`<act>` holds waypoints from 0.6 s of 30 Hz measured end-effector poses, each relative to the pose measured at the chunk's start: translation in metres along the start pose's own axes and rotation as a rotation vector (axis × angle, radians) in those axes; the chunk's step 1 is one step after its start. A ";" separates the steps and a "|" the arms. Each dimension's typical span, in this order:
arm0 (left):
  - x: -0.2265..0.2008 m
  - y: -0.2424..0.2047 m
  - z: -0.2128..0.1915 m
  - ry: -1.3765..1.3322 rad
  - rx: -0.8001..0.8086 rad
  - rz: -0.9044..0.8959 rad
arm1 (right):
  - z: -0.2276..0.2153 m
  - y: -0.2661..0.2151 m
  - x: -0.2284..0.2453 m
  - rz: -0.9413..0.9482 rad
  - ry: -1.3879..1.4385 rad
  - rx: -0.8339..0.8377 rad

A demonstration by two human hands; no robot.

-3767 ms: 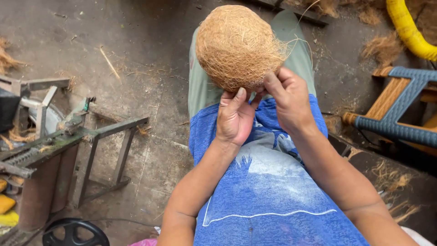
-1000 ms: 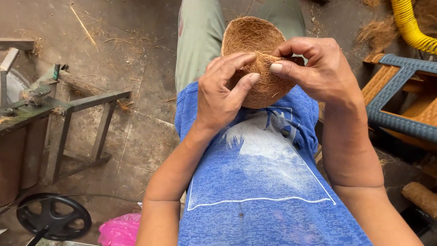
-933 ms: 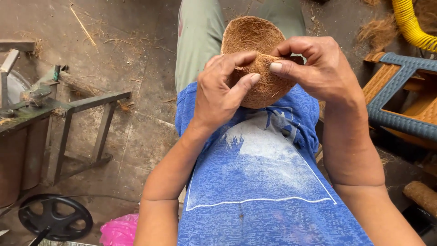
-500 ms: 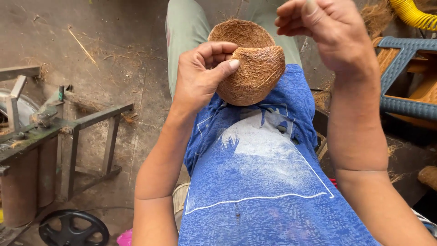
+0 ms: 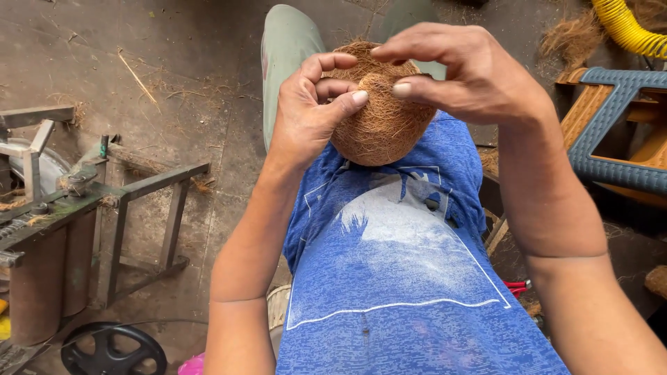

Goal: Smoothing and finishing a coconut shell using a glass bottle, spray gun, and hair dryer.

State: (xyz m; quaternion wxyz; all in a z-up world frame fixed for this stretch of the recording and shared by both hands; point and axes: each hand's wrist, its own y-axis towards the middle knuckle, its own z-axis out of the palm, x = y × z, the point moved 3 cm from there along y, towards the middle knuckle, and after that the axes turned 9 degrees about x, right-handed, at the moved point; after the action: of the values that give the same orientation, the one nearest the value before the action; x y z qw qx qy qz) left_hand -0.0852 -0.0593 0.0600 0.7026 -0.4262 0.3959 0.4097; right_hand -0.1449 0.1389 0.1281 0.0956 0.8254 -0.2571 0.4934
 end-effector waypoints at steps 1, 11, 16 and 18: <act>0.000 0.000 0.000 0.010 0.007 -0.004 | 0.000 0.006 0.007 -0.097 -0.086 0.031; 0.009 0.005 -0.028 0.032 0.003 0.123 | -0.008 0.053 -0.023 0.537 0.143 0.525; -0.009 -0.015 -0.017 0.499 -0.136 0.397 | -0.010 0.056 -0.049 0.494 0.129 0.554; -0.005 -0.017 -0.007 0.599 -0.158 0.399 | -0.010 0.059 -0.048 0.508 0.098 0.559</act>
State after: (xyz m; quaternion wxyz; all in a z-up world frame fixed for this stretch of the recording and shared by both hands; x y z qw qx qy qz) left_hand -0.0726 -0.0717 0.0671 0.4267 -0.4946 0.6266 0.4250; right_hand -0.2017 0.1086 0.0862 -0.2462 0.7050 -0.3041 0.5915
